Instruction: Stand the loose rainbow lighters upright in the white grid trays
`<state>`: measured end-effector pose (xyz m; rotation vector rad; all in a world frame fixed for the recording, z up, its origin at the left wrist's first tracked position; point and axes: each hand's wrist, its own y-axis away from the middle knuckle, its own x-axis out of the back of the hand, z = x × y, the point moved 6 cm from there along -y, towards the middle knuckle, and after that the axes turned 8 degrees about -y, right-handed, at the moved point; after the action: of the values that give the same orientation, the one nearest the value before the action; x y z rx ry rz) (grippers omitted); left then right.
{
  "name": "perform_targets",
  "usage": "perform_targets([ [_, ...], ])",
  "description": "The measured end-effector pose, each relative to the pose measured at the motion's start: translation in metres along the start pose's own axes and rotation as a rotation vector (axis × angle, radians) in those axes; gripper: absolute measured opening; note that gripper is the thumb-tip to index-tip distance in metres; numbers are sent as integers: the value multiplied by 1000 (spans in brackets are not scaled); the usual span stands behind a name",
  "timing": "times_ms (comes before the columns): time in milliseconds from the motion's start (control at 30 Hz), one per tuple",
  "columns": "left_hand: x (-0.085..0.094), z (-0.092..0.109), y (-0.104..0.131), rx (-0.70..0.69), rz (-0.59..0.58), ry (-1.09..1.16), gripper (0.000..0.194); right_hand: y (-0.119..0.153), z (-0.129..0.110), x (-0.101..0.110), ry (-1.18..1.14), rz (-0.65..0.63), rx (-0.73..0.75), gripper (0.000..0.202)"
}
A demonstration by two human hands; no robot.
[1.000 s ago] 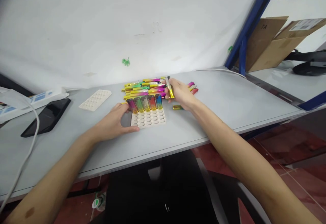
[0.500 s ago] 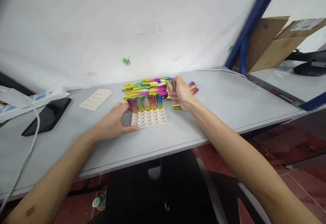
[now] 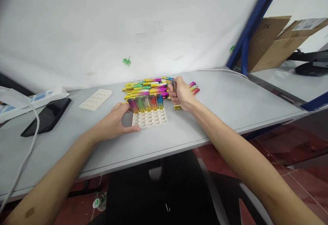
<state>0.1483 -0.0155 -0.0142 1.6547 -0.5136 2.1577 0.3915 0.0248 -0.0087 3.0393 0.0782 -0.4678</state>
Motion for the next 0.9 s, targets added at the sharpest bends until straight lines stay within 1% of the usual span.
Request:
perform_targets([
  [100,-1,-1,-1,-9,4,11,62,0,0,0,-24,35,-9,45],
  [200,-3,-2,-2,-26,9,27,65,0,-4,-2,-69,32,51,49],
  [300,-4,-3,-3,-39,8,47,70,1,-12,-4,-86,1,179,42],
  [400,-5,-3,-3,-52,11,54,71,6,-22,-5,22,-58,336,27],
  [500,-4,-2,-2,-57,16,56,70,17,-31,-10,121,-127,474,29],
  [567,-3,-1,-1,-53,21,58,70,27,-31,-21,157,-184,502,31],
  [667,-3,-2,-1,-50,31,57,71,41,-23,-47,292,-275,489,26],
  [733,-4,-3,-1,-46,34,47,71,47,-14,-66,447,-299,536,21],
  [800,-5,-5,-1,-43,29,37,72,50,-4,-82,631,-315,622,22],
  [900,-8,-6,-1,-58,32,38,76,50,11,-98,875,-339,722,26],
])
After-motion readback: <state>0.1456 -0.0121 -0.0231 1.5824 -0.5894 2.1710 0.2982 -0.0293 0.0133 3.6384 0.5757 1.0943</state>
